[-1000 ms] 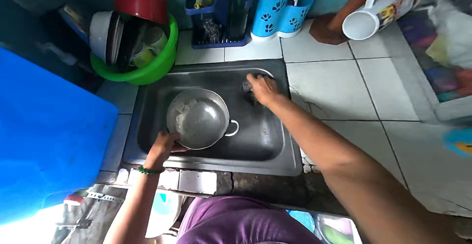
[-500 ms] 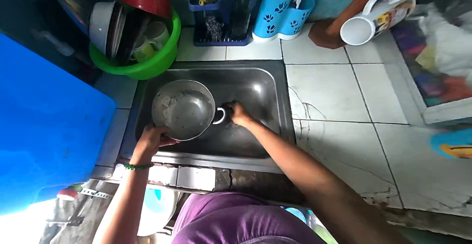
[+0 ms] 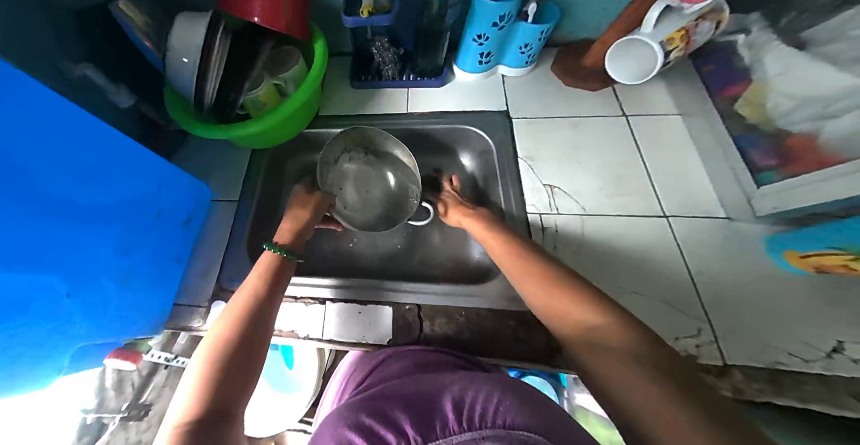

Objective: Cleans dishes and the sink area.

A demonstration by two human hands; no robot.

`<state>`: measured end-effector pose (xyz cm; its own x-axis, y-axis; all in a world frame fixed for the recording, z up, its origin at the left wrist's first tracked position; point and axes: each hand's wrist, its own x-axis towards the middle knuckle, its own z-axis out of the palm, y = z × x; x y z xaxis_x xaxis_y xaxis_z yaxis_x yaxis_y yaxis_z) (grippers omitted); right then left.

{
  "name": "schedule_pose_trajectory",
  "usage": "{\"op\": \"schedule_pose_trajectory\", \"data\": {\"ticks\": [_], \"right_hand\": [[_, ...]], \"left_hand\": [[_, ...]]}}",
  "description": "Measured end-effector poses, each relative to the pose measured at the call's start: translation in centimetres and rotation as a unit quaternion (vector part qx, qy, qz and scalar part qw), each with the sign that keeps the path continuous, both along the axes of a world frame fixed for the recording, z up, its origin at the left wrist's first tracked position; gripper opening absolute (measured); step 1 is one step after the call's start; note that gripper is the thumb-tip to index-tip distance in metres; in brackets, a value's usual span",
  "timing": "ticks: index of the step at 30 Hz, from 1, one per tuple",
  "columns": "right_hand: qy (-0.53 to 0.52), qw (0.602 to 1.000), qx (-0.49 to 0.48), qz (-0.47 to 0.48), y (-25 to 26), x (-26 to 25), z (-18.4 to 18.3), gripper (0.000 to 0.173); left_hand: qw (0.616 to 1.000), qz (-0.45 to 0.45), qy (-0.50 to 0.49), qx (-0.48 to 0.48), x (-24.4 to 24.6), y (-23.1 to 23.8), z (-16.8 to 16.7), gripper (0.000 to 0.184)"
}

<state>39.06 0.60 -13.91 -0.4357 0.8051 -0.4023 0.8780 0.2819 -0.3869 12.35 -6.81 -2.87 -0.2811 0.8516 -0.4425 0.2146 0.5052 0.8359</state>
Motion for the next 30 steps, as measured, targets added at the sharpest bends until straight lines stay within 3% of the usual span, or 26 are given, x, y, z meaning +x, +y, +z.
{"op": "schedule_pose_trajectory", "data": {"ticks": [4,6,10,12,13,15,17,18,19,21,23,25,30], "right_hand": [[0.007,0.999,-0.007,0.043,-0.3,0.1,0.5,0.053],[0.004,1.000,0.005,0.025,-0.2,0.4,0.8,0.060],[0.090,0.994,0.007,-0.068,0.0,0.3,-2.1,0.078],[0.096,0.991,0.033,-0.082,0.2,0.6,-2.4,0.067],[0.064,0.995,0.020,-0.074,0.3,0.4,-0.9,0.068],[0.009,0.995,0.000,-0.104,0.9,-0.7,1.3,0.088],[0.092,0.981,0.085,-0.150,1.2,-1.3,-2.6,0.109],[0.185,0.955,0.174,-0.155,1.5,-1.4,-6.3,0.107],[0.146,0.975,0.123,-0.114,1.6,-1.2,-6.0,0.102],[0.073,0.997,0.014,-0.028,1.1,-0.6,-3.7,0.076],[0.041,0.999,-0.001,0.031,1.0,0.6,-2.3,0.053],[-0.026,0.999,0.009,0.043,1.2,1.1,0.4,0.058],[-0.072,0.996,0.040,-0.033,-1.1,-0.3,1.1,0.071]], "left_hand": [[0.998,-0.027,0.057,-0.003,1.3,2.2,1.0,0.035],[0.996,-0.045,0.080,-0.006,2.0,2.9,1.5,0.034],[0.992,-0.065,0.104,0.011,2.5,3.7,2.4,0.037],[0.993,-0.063,0.101,0.012,2.4,3.9,2.8,0.036],[0.993,-0.064,0.098,0.012,2.3,3.9,2.9,0.036],[0.994,-0.062,0.092,0.012,2.1,3.9,3.2,0.036],[0.994,-0.059,0.092,0.011,2.2,3.9,3.3,0.036],[0.994,-0.056,0.093,0.014,2.3,3.9,3.5,0.035],[0.994,-0.055,0.093,0.018,2.3,4.0,3.6,0.034],[0.993,-0.059,0.099,0.022,2.3,4.0,3.9,0.032],[0.991,-0.069,0.109,0.026,2.2,4.0,4.2,0.032],[0.992,-0.069,0.100,0.027,1.9,3.8,4.2,0.033],[0.998,-0.037,0.036,0.024,-0.2,2.5,4.3,0.031]]}}
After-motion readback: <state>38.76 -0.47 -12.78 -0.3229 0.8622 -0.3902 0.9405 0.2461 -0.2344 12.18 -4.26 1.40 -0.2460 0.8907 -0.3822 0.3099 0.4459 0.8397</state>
